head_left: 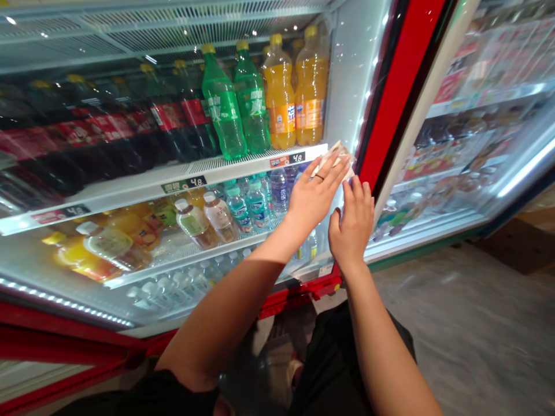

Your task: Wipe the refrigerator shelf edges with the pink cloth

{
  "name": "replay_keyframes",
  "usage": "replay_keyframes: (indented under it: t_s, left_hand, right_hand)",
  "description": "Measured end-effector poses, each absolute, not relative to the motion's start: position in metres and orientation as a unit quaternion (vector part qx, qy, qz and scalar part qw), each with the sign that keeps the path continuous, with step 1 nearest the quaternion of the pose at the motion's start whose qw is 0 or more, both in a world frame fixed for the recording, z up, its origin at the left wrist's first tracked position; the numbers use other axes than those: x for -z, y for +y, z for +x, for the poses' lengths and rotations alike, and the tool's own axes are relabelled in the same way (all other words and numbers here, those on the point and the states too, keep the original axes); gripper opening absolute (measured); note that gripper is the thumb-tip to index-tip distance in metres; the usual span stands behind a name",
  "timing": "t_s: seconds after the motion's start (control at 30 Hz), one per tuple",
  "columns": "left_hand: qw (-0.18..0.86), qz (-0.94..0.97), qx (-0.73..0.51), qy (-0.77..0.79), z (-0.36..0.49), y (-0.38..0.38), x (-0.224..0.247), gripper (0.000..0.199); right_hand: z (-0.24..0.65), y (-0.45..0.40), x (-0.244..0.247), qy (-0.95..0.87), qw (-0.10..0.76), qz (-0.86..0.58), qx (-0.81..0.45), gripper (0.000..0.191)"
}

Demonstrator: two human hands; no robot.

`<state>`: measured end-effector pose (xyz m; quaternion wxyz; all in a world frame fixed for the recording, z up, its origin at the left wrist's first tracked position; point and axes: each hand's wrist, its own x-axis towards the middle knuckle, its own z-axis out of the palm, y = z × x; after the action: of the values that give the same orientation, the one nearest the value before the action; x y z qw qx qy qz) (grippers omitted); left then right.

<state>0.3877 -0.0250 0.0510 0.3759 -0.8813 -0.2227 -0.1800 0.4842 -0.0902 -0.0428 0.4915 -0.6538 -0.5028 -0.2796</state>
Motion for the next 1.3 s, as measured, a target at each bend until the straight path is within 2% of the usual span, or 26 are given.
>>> replay_keyframes:
  t_s: [0.33,0.63,0.97,1.3]
  left_hand:
    - [0.404,-0.877,0.162,-0.202,0.388,-0.025,-0.056,0.088]
    - [0.329,-0.895,0.228,-0.195,0.408,-0.011,-0.051,0.083]
    - [0.350,-0.903,0.191,-0.161,0.395,-0.012,-0.044,0.080]
    - [0.365,-0.891,0.216,-0.164,0.420,-0.011,-0.055,0.073]
  right_hand:
    - [0.487,-0.089,0.043,-0.489,0.488,-0.666,0.282,0.074]
    - [0.496,-0.089,0.048,-0.469,0.493,-0.669,0.299,0.074]
    - [0.505,-0.087,0.051,-0.457,0.513,-0.668,0.285,0.074]
    - [0.514,-0.086,0.056,-0.446,0.507,-0.677,0.295,0.075]
